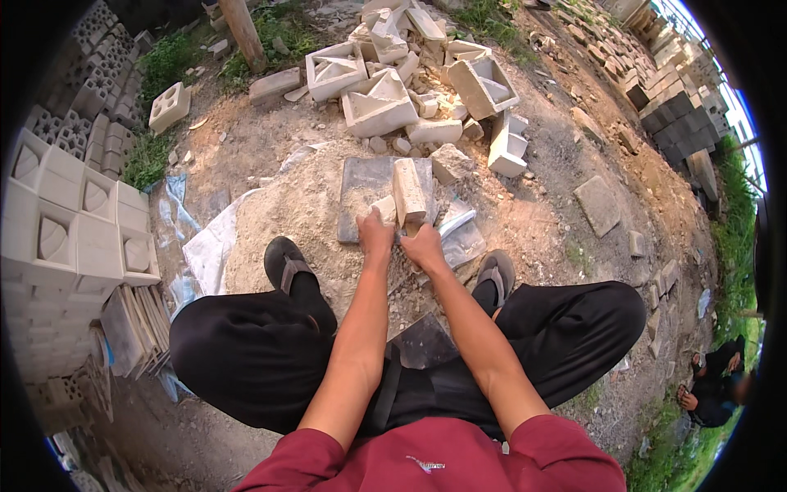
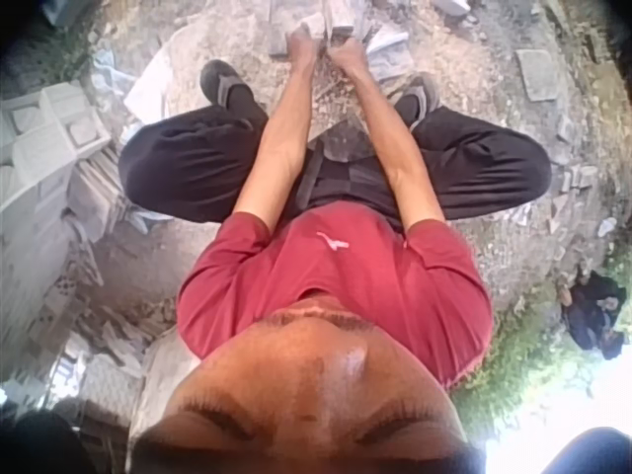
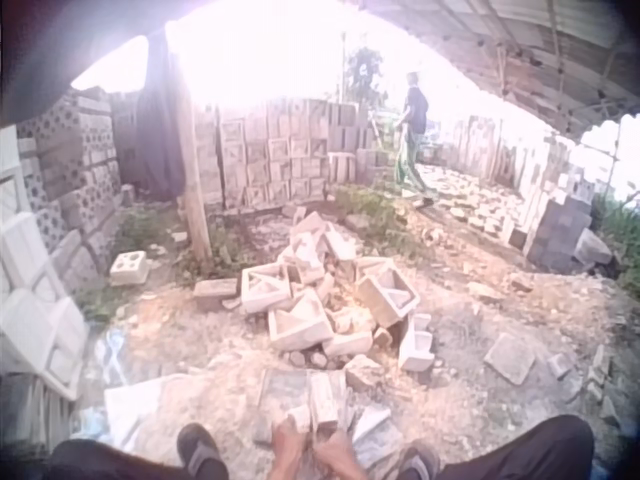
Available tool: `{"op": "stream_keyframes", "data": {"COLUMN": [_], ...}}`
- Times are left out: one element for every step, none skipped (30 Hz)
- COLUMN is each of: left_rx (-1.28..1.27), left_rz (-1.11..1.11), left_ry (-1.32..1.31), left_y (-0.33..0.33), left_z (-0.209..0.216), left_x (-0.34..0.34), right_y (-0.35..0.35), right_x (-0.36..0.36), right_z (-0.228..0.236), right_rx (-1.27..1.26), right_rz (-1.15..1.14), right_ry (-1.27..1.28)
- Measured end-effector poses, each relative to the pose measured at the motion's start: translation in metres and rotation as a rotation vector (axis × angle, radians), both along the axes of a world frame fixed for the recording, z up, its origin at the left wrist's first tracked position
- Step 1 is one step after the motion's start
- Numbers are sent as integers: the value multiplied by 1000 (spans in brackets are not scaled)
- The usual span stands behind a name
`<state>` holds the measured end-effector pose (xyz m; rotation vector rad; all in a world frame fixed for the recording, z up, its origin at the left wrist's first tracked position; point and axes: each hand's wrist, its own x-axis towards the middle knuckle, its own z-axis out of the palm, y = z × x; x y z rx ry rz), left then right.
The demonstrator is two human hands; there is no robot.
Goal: The person cleans debris from white blocks and stacks them, then uses a smaller block to scrape the edges of a flat stone.
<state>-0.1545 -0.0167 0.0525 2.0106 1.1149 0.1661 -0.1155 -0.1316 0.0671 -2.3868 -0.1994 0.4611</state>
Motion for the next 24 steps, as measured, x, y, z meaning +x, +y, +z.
{"op": "stream_keyframes", "data": {"left_rx": [0,7,15,13,19,25,24,-6,-36,-36,-5,24,25,1,-21,-20,-20,-22,-23,-11,2,2,0,-1], "left_rz": [4,-11,-24,-18,-20,-20,-17,-18,-19,-21,-23,-28,-32,-39,-32,-26,-27,-37,-36,-39,-41,-37,-41,-44], "left_ry": [3,0,-1,7,-13,-32,-33,-2,29,26,25,22,16,15,25,28,16,-2,4,-5,-14,-13,-5,5], "left_y": [2,2,3,3,3,3,4,4,3,2,2,0,-1,-4,-3,-1,3,3,4,4,4,5,6,7], "left_z": [-1,-1,-4,-6,-6,-6,-7,-5,-2,0,1,2,4,7,5,4,0,-2,-5,-7,-9,-11,-10,-8], "left_x": [-1,-1,-3,-6,-4,-3,-4,-3,-1,0,-1,0,1,4,0,-1,-6,-7,-8,-6,-7,-8,-7,-6], "right_y": [2,4,7,11,14,18,19,18,16,11,5,-1,-4,-7,-4,-2,2,2,3,5,4,5,4,1], "right_x": [9,13,12,9,10,10,8,6,4,0,-6,-6,-1,7,10,22,23,25,26,29,28,26,27,27], "right_z": [9,18,23,29,31,33,35,29,24,20,11,7,2,0,8,19,28,34,39,40,40,41,37,33], "right_rx": [9,15,12,109,206,240,240,223,207,207,104,-1,0,-11,-19,-36,-34,3,39,103,101,143,187,189], "right_rz": [27,53,57,-16,-93,-119,-116,-88,-59,-61,7,71,68,66,79,131,140,87,35,-13,-10,-39,-72,-70], "right_ry": [22,48,55,-13,-91,-96,-96,-116,-135,-138,-68,2,-4,6,28,106,117,45,-26,-27,-27,-71,-120,-123]}}
